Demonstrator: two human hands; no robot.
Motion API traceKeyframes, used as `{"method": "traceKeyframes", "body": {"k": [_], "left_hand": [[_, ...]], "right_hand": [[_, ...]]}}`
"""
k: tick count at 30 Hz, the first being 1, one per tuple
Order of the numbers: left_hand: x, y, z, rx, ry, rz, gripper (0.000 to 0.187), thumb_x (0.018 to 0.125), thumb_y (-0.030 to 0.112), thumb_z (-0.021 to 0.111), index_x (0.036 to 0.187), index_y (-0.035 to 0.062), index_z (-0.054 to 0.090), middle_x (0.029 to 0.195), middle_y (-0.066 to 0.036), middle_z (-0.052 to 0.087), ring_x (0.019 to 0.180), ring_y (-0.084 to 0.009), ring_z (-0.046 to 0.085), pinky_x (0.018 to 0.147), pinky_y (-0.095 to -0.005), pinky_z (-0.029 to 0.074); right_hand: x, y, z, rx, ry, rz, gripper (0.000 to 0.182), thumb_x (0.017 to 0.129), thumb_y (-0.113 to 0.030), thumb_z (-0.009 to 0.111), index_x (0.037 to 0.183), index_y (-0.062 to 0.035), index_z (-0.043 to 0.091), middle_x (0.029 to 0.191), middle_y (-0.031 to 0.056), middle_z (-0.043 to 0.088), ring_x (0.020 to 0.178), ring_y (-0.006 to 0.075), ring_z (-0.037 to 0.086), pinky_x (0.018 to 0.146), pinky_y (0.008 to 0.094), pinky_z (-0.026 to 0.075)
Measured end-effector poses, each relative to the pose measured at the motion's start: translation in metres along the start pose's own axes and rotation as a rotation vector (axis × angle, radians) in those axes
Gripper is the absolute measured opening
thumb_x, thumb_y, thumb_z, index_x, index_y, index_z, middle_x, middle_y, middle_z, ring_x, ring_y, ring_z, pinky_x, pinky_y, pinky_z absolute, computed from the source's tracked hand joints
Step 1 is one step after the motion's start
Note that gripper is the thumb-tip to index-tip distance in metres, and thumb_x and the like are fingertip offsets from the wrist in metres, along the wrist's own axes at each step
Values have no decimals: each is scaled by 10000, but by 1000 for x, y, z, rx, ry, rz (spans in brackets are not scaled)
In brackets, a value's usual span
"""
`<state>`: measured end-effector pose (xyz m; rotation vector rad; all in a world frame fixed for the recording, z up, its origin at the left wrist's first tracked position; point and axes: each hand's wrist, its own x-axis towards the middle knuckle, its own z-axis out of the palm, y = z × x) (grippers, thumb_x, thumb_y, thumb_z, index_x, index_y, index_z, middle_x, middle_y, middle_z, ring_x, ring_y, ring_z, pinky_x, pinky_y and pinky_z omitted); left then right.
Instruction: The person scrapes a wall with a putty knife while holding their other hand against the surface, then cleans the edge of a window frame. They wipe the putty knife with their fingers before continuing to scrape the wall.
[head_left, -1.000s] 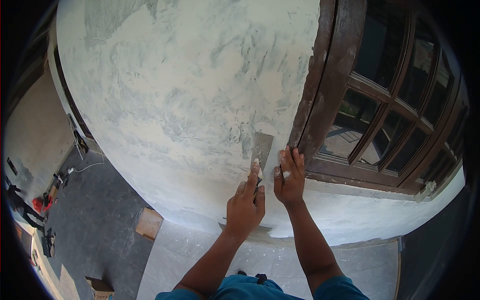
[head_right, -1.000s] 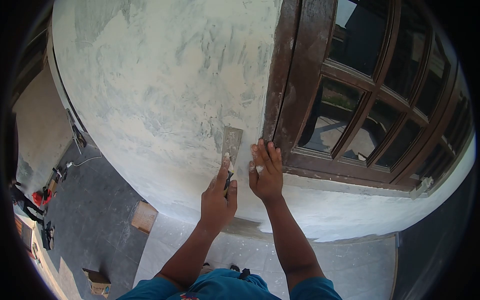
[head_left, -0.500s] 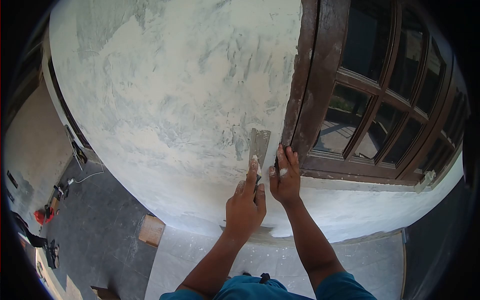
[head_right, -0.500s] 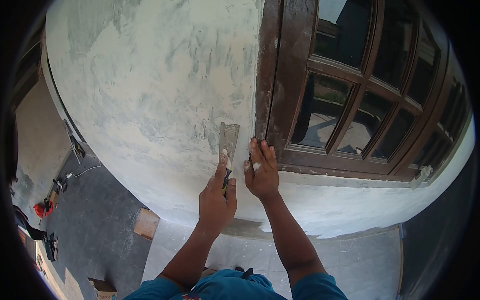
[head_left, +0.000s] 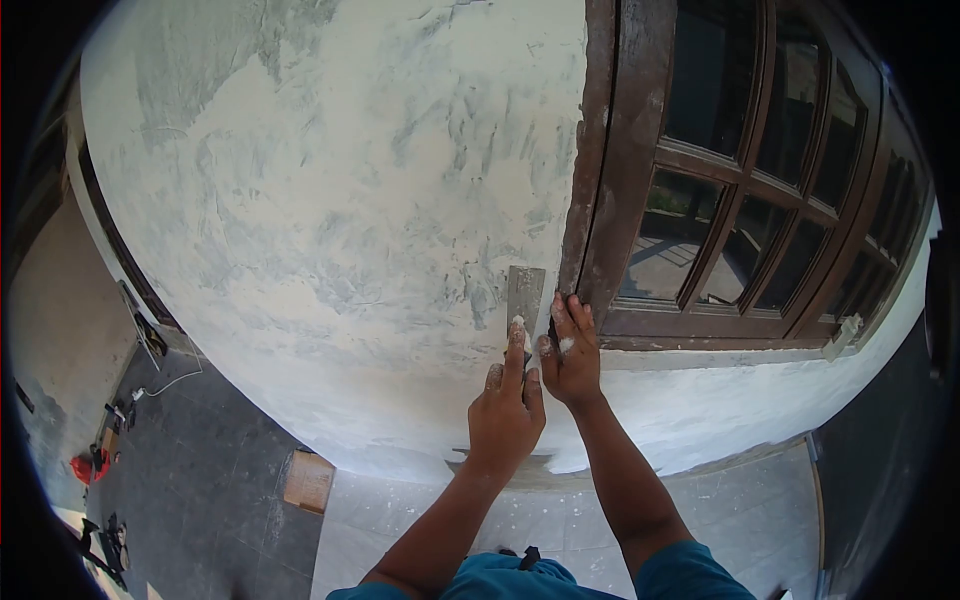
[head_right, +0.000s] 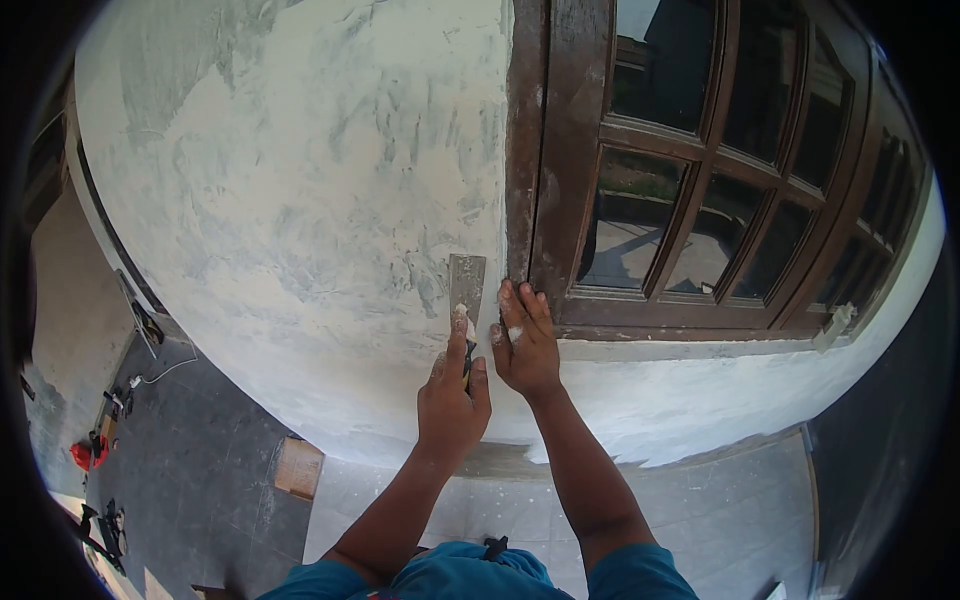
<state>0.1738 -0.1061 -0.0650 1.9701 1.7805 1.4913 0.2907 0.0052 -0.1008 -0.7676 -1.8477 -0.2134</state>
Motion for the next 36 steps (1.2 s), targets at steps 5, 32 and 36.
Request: {"method": "traceKeyframes", "body": {"k": [5, 32, 36], "left_hand": [[-15, -13, -1, 4, -109, -75, 564, 964, 104, 525, 1491, 32, 338, 1119, -249, 648, 985, -372, 682, 788, -415, 562], [85, -40, -92, 406, 151, 711, 449, 846, 282, 651, 1285, 189, 651, 1324, -165, 536, 1134, -321, 523, 925, -466, 445], [148, -63, -104, 669, 317, 992, 512, 839, 364, 655, 1335, 247, 605, 1484, -155, 421, 1376, -371, 347, 1125, -563, 249]], "right_hand": [[1, -2, -3, 11, 1, 18, 521, 899, -108, 605, 1401, -32, 490, 1425, 127, 527, 1378, 329, 410, 1155, 499, 273], [-14, -101, -25, 859, -160, 1031, 196, 1029, -216, 508, 1015, -33, 577, 788, 35, 650, 649, 77, 587, 604, 239, 499], [-25, -101, -11, 917, -30, 962, 222, 1024, -245, 522, 1003, -33, 583, 709, 31, 615, 593, 81, 582, 547, 245, 498]]}}
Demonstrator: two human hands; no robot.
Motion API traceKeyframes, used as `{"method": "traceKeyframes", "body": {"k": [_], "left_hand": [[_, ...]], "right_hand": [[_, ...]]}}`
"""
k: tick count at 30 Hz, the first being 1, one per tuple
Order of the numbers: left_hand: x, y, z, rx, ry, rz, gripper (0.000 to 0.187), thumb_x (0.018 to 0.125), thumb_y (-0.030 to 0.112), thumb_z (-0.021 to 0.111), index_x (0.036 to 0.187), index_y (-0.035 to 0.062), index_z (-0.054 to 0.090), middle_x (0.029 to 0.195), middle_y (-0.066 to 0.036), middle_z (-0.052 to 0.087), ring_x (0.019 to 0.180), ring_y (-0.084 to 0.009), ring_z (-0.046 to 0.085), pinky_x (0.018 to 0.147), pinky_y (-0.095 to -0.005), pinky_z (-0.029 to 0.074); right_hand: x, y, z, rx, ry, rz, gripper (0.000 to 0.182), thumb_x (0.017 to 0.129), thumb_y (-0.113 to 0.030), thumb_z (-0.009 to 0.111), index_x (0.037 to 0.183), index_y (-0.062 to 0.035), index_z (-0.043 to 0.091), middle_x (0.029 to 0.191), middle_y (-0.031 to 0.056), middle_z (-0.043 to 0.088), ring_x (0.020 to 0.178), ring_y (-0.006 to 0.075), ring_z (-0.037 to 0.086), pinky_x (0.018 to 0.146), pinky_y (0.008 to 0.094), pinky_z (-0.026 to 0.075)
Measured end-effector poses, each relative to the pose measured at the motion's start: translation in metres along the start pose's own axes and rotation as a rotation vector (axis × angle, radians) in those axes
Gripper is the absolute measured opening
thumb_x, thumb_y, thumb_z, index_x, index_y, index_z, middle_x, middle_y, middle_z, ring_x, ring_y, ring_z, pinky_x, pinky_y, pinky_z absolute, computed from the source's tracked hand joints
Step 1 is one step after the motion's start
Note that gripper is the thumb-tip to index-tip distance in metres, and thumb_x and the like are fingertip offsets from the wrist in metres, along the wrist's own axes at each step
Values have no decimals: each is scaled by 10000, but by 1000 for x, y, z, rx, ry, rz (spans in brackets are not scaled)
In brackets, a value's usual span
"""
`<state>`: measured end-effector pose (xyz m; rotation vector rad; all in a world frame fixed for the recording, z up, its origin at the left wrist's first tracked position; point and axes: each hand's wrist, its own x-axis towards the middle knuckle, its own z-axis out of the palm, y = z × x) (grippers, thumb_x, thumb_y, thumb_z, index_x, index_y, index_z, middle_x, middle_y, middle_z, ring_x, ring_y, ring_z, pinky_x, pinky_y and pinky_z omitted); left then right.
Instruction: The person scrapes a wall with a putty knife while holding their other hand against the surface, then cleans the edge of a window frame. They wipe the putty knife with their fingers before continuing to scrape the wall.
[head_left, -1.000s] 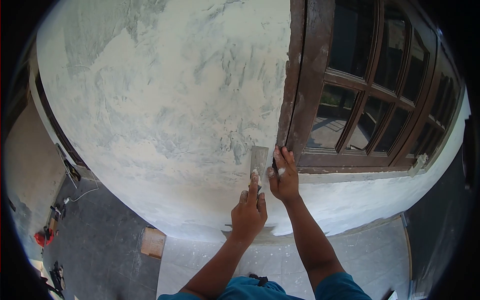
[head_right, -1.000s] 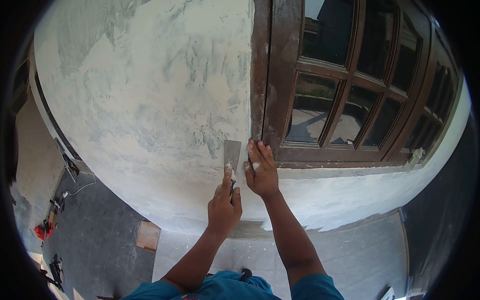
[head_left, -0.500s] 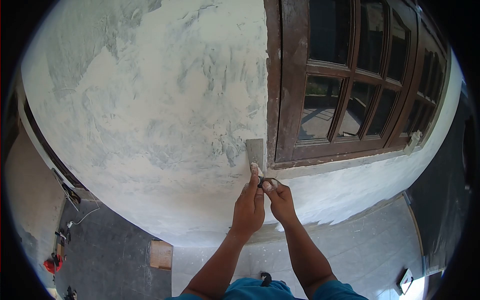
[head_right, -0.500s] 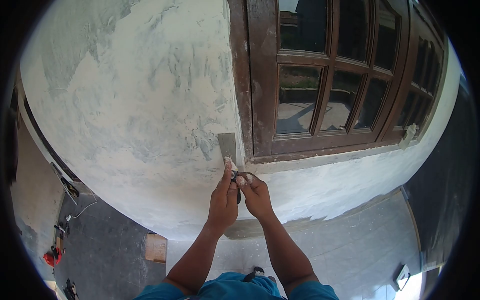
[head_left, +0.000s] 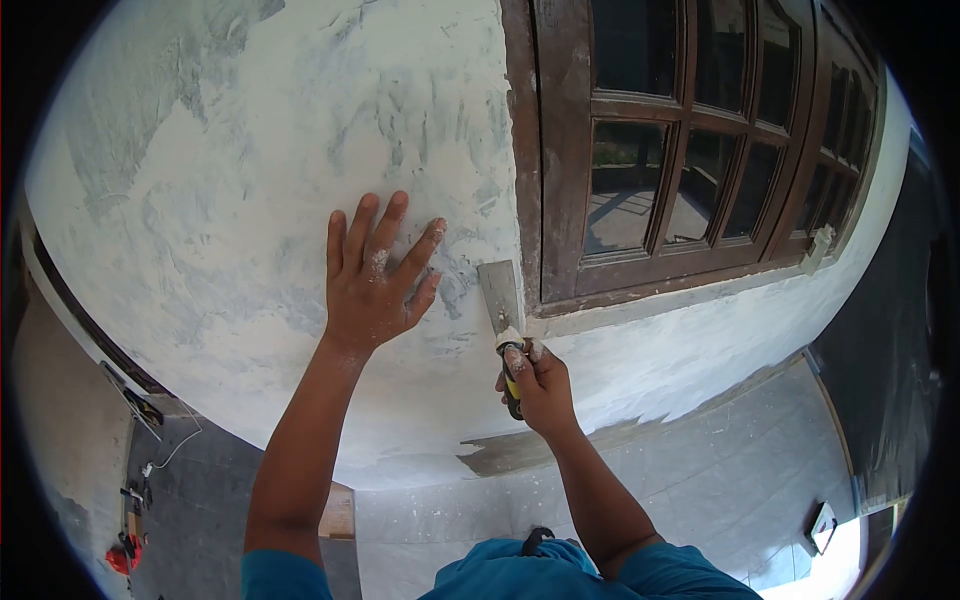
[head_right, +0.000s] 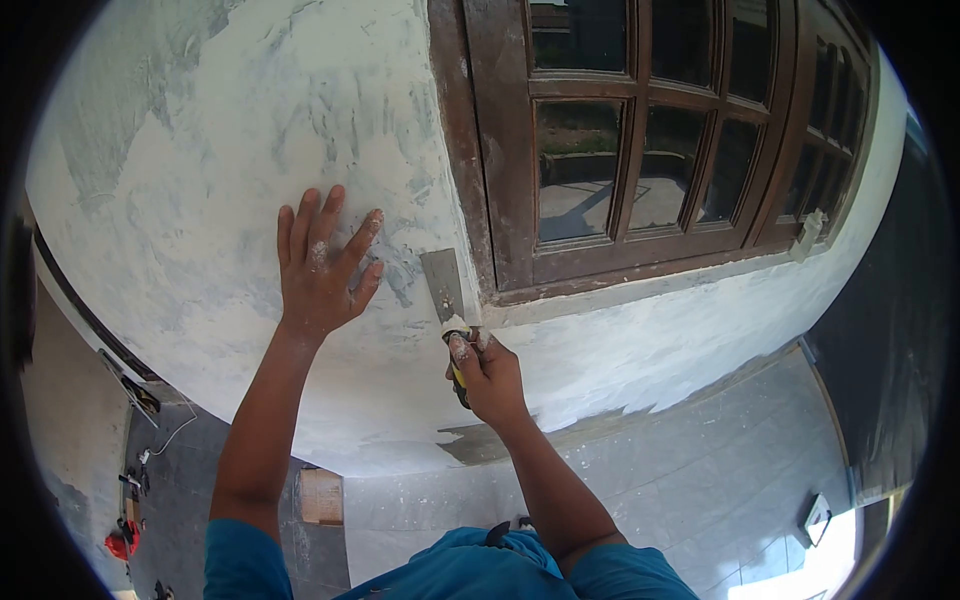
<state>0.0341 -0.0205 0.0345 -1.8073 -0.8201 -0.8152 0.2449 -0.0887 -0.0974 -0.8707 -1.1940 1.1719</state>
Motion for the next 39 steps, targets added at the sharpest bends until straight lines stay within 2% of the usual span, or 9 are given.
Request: {"method": "traceKeyframes", "body": {"k": [1, 2, 4, 10, 16, 26, 28, 31, 39], "left_hand": [[-2, -5, 8, 43, -23, 49, 532, 844, 409, 647, 1350, 257, 588, 1533, -158, 372, 1438, -379, 278, 1175, -572, 164], [-4, -6, 12, 41, -22, 59, 532, 844, 409, 647, 1350, 257, 588, 1533, -158, 372, 1438, -379, 278, 1175, -572, 164], [-6, -6, 19, 40, 15, 65, 590, 837, 508, 632, 1371, 266, 564, 1570, -154, 319, 1475, -377, 212, 1187, -579, 118], [-8, -7, 21, 32, 10, 67, 616, 801, 570, 648, 1361, 324, 569, 1568, -167, 319, 1474, -389, 208, 1181, -602, 112], [-9, -7, 21, -10, 3, 81, 627, 761, 568, 692, 1346, 378, 571, 1567, -197, 309, 1475, -406, 194, 1182, -604, 92], [-10, -7, 20, -26, 0, 71, 626, 740, 543, 713, 1330, 376, 587, 1573, -178, 310, 1480, -400, 188, 1179, -607, 90], [-11, -6, 21, -15, -10, 38, 712, 725, 589, 720, 1386, 431, 509, 1591, -124, 295, 1487, -363, 189, 1196, -580, 98], [-10, -8, 22, -47, 3, 63, 632, 735, 537, 720, 1331, 371, 589, 1575, -172, 307, 1479, -397, 193, 1179, -608, 95], [-10, -7, 21, -39, 22, 64, 665, 713, 537, 734, 1338, 368, 583, 1572, -164, 318, 1477, -390, 203, 1183, -596, 107]], "right_hand": [[0, 1, 1, 5, 3, -3, 222, 1024, -245, 522, 1003, -33, 583, 709, 31, 615, 593, 81, 582, 547, 245, 498], [-1, 1, 2, 46, 8, 2, 221, 1024, -247, 521, 999, -37, 585, 707, 30, 612, 603, 82, 588, 541, 244, 497], [1, -3, 7, 96, 28, 1, 219, 1024, -248, 521, 994, -41, 588, 706, 30, 608, 612, 83, 594, 535, 242, 496], [0, -20, 19, 81, 55, 42, 225, 1021, -247, 525, 978, -37, 593, 733, 20, 583, 643, 88, 603, 524, 247, 508], [-8, -24, 30, 159, 90, 75, 243, 1016, -256, 531, 976, -27, 601, 701, 37, 603, 615, 92, 606, 509, 246, 510], [-7, -34, 27, 138, 94, 94, 252, 999, -277, 558, 940, -37, 610, 681, 40, 604, 600, 96, 606, 491, 248, 501], [-10, -31, 26, 137, 102, 84, 237, 1009, -271, 545, 928, -55, 600, 656, 34, 601, 519, 78, 544, 486, 243, 455], [-12, -25, 22, 76, 101, 128, 239, 1009, -273, 546, 931, -54, 600, 655, 30, 602, 521, 78, 545, 484, 246, 453], [-11, -31, 27, 107, 98, 93, 255, 1004, -294, 553, 942, -52, 600, 646, 29, 600, 515, 73, 541, 475, 240, 441]]}}
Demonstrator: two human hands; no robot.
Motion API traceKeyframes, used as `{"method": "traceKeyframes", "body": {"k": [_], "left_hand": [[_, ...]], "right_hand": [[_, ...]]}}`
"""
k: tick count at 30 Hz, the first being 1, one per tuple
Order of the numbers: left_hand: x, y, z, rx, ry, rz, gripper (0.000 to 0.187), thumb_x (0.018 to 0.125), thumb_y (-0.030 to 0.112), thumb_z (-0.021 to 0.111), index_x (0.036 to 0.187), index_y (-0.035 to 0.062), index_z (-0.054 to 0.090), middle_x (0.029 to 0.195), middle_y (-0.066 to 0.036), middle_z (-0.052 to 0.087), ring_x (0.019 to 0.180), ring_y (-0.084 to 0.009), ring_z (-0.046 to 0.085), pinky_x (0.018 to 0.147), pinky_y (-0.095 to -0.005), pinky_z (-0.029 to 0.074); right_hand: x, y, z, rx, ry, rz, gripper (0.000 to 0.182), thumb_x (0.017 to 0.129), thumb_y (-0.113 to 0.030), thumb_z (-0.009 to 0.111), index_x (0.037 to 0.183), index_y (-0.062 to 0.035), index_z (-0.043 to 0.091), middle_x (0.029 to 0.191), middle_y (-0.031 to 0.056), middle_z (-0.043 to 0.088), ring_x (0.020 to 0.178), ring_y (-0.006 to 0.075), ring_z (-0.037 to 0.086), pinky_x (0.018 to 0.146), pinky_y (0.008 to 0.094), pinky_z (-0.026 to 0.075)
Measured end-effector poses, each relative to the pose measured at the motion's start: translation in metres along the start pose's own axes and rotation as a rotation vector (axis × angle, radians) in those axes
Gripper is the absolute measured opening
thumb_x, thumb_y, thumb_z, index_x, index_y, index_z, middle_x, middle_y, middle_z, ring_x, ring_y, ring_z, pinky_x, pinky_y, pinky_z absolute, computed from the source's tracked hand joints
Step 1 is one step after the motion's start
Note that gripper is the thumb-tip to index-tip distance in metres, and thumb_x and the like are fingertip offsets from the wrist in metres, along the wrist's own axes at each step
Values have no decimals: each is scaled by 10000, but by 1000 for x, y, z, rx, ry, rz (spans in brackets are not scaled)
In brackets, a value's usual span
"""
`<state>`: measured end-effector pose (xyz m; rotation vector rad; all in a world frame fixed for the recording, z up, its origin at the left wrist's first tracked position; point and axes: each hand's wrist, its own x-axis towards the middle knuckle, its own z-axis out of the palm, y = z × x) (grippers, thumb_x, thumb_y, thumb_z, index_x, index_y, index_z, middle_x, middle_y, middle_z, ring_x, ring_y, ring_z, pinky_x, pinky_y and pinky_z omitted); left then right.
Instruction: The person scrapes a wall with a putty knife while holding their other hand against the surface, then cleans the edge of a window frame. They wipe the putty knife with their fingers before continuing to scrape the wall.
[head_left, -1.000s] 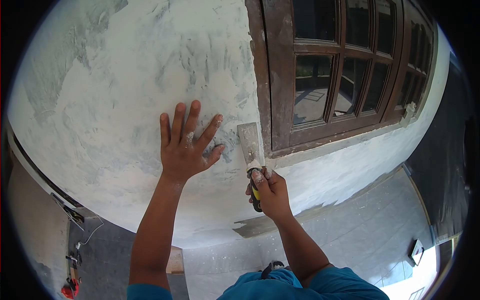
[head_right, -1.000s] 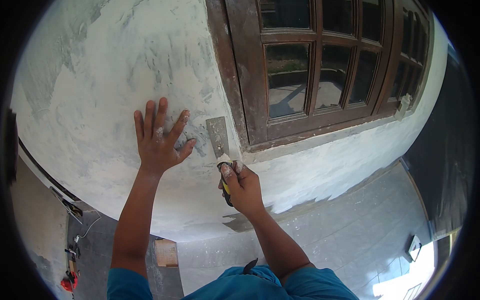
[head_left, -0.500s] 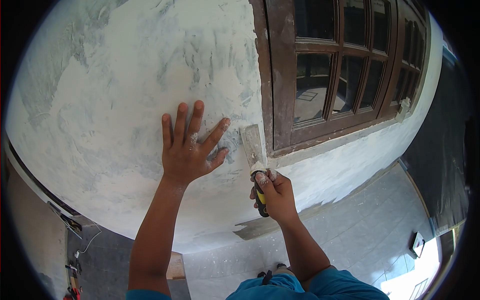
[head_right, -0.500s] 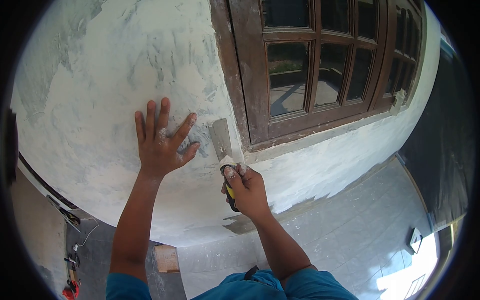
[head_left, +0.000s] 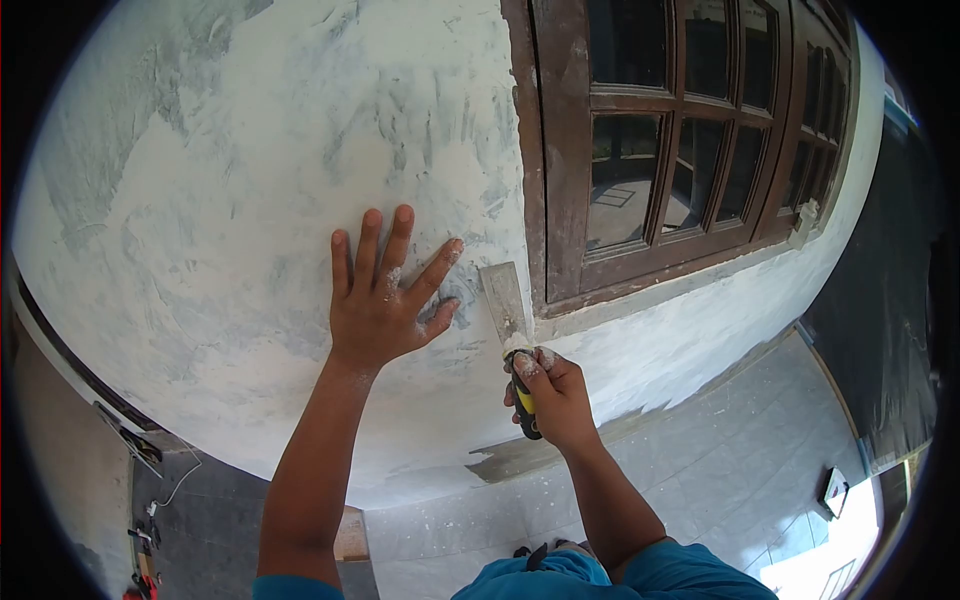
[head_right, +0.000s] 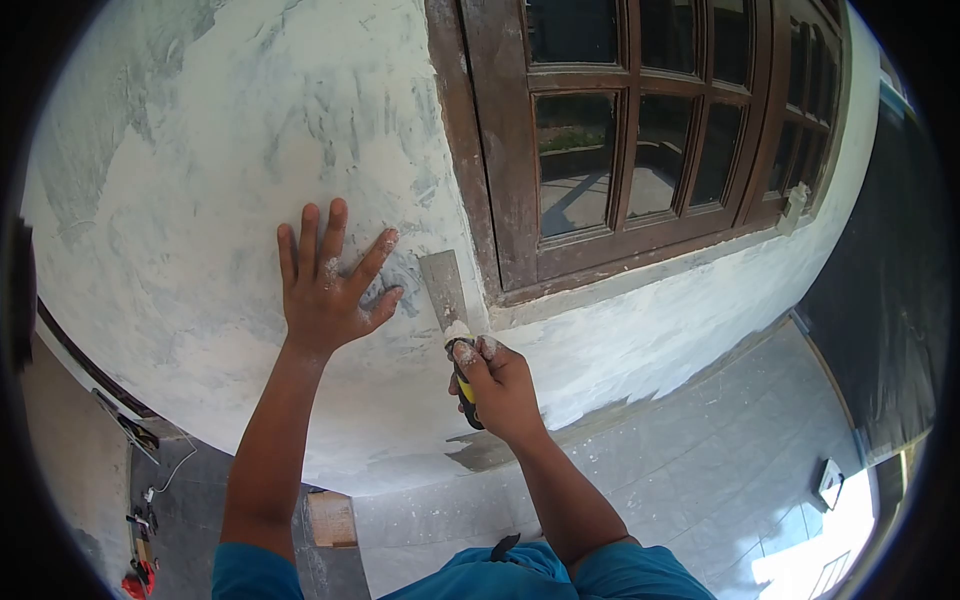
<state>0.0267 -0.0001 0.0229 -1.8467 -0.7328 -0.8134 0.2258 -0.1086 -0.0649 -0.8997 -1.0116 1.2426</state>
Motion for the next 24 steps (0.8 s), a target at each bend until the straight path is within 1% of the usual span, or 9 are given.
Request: {"method": "traceKeyframes", "body": {"k": [2, 4, 8, 10, 13, 16, 22, 24], "left_hand": [[1, 0, 0, -6, -3, -10, 669, 712, 537, 734, 1340, 365, 581, 1572, -164, 318, 1475, -391, 207, 1182, -597, 110], [0, 0, 0, 7, 6, 0, 677, 707, 531, 738, 1343, 360, 580, 1572, -164, 318, 1473, -393, 211, 1181, -598, 115], [1, 1, -1, 13, 2, -3, 675, 707, 521, 739, 1343, 362, 579, 1573, -163, 318, 1471, -393, 218, 1180, -598, 120], [1, 0, 0, -9, 14, 1, 682, 704, 515, 743, 1346, 353, 577, 1572, -161, 320, 1468, -394, 226, 1179, -599, 127], [1, 1, -2, 9, -11, -13, 686, 706, 512, 740, 1350, 344, 574, 1570, -160, 325, 1466, -393, 234, 1178, -600, 132], [1, 1, -2, 13, -6, -14, 701, 702, 510, 742, 1356, 327, 569, 1566, -160, 332, 1463, -393, 241, 1178, -598, 135], [2, 0, -3, 2, 9, -6, 732, 697, 508, 745, 1372, 296, 555, 1561, -157, 343, 1458, -391, 253, 1176, -599, 141], [1, 1, -2, -3, 3, -14, 733, 699, 504, 744, 1374, 291, 553, 1560, -156, 345, 1458, -390, 255, 1176, -599, 143]], "right_hand": [[2, -5, 2, -31, 8, 22, 257, 1004, -296, 555, 944, -50, 601, 647, 28, 598, 516, 73, 541, 474, 239, 440], [3, -15, 7, -19, -23, 35, 269, 999, -283, 561, 948, -24, 616, 695, 40, 605, 590, 100, 605, 487, 252, 498], [2, -1, -1, -5, -23, -8, 270, 997, -282, 565, 950, -21, 616, 690, 41, 605, 587, 101, 604, 486, 251, 496], [2, 1, -4, -77, -4, 22, 271, 995, -282, 569, 955, -19, 619, 700, 42, 609, 585, 101, 603, 485, 252, 497], [7, -13, 2, -75, -50, 26, 264, 995, -276, 572, 963, -19, 622, 703, 42, 610, 586, 100, 604, 480, 251, 495], [0, -9, 4, -32, -17, 18, 261, 995, -276, 570, 961, -23, 621, 707, 42, 611, 583, 97, 605, 479, 248, 498], [3, -19, 13, -31, -38, 35, 261, 997, -276, 562, 958, -24, 618, 725, 40, 614, 594, 91, 608, 471, 239, 504], [1, -11, 8, -24, -27, 30, 259, 997, -276, 562, 958, -25, 618, 715, 41, 612, 594, 93, 608, 470, 240, 501]]}}
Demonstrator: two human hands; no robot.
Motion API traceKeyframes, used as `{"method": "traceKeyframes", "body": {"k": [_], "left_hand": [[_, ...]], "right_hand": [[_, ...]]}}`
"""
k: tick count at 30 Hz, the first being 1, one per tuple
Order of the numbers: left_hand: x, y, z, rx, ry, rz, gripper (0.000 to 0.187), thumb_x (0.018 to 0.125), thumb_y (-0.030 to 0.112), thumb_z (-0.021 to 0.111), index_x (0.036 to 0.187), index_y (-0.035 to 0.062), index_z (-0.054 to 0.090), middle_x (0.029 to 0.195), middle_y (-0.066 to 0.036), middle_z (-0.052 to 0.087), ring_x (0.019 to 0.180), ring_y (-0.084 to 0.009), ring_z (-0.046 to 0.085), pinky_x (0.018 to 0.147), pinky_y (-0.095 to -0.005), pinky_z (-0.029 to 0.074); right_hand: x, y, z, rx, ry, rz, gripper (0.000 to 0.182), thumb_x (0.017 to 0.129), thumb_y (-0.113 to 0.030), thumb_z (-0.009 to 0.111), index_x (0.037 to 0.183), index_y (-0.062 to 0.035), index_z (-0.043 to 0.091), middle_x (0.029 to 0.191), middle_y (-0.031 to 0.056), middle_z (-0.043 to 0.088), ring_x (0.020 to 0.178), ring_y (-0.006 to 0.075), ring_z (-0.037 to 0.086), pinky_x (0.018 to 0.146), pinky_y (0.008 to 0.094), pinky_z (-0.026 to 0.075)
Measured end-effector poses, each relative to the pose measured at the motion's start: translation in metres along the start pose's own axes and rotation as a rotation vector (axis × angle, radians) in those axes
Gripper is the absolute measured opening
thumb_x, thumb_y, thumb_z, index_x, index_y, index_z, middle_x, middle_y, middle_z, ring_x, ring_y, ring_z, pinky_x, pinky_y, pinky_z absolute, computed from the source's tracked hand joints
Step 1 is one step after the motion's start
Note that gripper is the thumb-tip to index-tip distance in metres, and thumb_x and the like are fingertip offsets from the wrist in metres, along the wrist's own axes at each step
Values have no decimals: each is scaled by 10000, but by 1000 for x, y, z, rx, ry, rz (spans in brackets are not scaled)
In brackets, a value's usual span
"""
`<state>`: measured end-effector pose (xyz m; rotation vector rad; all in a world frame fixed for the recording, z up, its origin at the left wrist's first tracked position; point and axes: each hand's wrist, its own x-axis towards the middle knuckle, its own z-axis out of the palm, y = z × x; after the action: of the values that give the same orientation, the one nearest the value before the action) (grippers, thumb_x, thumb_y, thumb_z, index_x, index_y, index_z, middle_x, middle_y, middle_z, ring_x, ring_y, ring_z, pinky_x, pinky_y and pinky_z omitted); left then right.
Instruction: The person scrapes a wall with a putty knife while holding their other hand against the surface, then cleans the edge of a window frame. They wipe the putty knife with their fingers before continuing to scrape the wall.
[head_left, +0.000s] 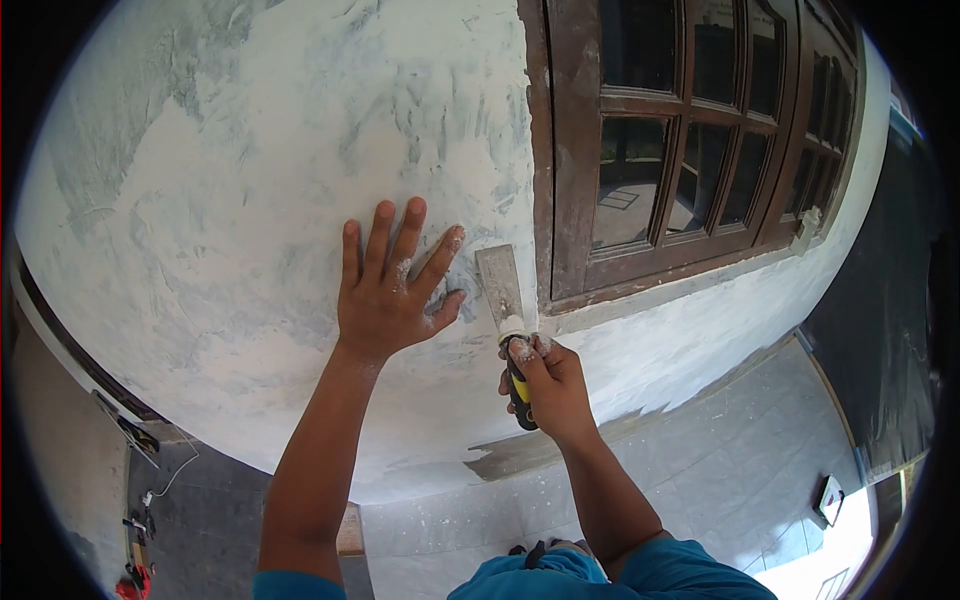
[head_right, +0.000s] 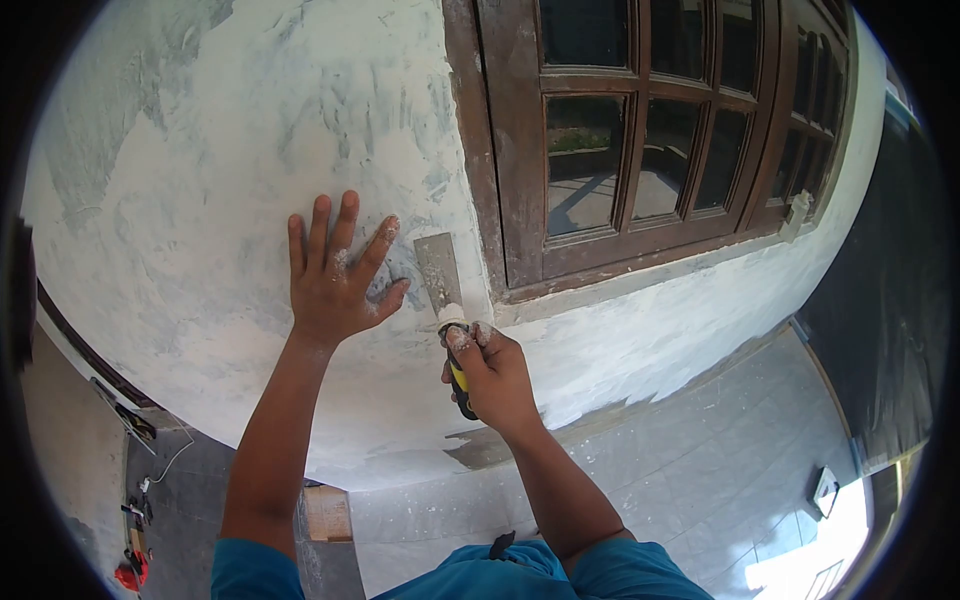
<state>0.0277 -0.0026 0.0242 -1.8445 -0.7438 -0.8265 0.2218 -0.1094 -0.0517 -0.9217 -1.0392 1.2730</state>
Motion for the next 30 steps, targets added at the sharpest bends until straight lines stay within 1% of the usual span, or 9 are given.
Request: {"method": "traceKeyframes", "body": {"k": [4, 7, 10, 18, 20, 25, 27, 28, 30], "left_hand": [[-2, -2, 2, -22, -2, -4, 745, 700, 492, 742, 1382, 262, 547, 1556, -151, 354, 1457, -384, 261, 1176, -596, 146], [0, -1, -1, 6, -14, -9, 751, 703, 492, 738, 1383, 238, 546, 1553, -148, 361, 1457, -380, 264, 1179, -591, 146], [0, -1, -1, -4, -5, -4, 751, 713, 493, 728, 1387, 220, 543, 1552, -147, 365, 1457, -380, 265, 1182, -584, 144], [0, 0, -3, -9, -5, -7, 727, 737, 498, 710, 1381, 203, 548, 1545, -146, 376, 1459, -368, 266, 1184, -579, 148], [1, -2, -3, -7, 1, -7, 724, 742, 496, 707, 1380, 193, 548, 1544, -144, 376, 1459, -365, 268, 1184, -579, 151], [0, -2, -3, -4, -16, -8, 745, 745, 494, 701, 1374, 126, 543, 1543, -140, 379, 1457, -365, 272, 1183, -577, 158], [0, -2, -3, -6, -14, -6, 745, 750, 494, 697, 1375, 120, 539, 1542, -139, 381, 1457, -364, 274, 1183, -577, 159], [0, -3, -3, -6, -12, -4, 746, 754, 495, 693, 1375, 113, 536, 1540, -138, 384, 1456, -363, 275, 1183, -578, 160], [0, -2, -3, -9, -9, -3, 745, 756, 495, 691, 1376, 112, 536, 1538, -137, 387, 1456, -362, 278, 1183, -578, 160]], "right_hand": [[1, 3, -1, -37, 8, -25, 265, 995, -286, 566, 954, -28, 614, 701, 43, 608, 594, 96, 608, 475, 243, 495], [3, -11, 5, -16, -9, 9, 274, 994, -293, 568, 951, -27, 616, 696, 43, 607, 599, 100, 612, 475, 244, 493], [0, 6, -3, -34, 7, -8, 283, 994, -300, 567, 948, -25, 615, 679, 44, 602, 598, 101, 608, 483, 250, 496], [-1, -8, 2, -44, -6, -23, 290, 996, -306, 565, 947, -25, 619, 659, 49, 606, 573, 95, 597, 480, 246, 490], [-4, -2, 0, -76, 14, -5, 261, 995, -297, 577, 892, -59, 604, 639, 24, 596, 509, 68, 525, 481, 239, 429], [3, -15, 8, -36, -17, -31, 261, 991, -297, 585, 879, -61, 600, 638, 18, 591, 521, 65, 533, 481, 236, 426], [5, -13, 9, -28, -24, -21, 254, 994, -290, 580, 884, -62, 602, 641, 17, 590, 534, 64, 542, 478, 232, 421], [4, -7, 8, -28, -27, -24, 254, 994, -290, 580, 884, -62, 602, 641, 17, 590, 534, 64, 542, 478, 232, 421], [0, 4, 8, -51, 14, -15, 282, 1002, -306, 558, 937, -37, 612, 647, 44, 600, 555, 90, 586, 478, 240, 481]]}}
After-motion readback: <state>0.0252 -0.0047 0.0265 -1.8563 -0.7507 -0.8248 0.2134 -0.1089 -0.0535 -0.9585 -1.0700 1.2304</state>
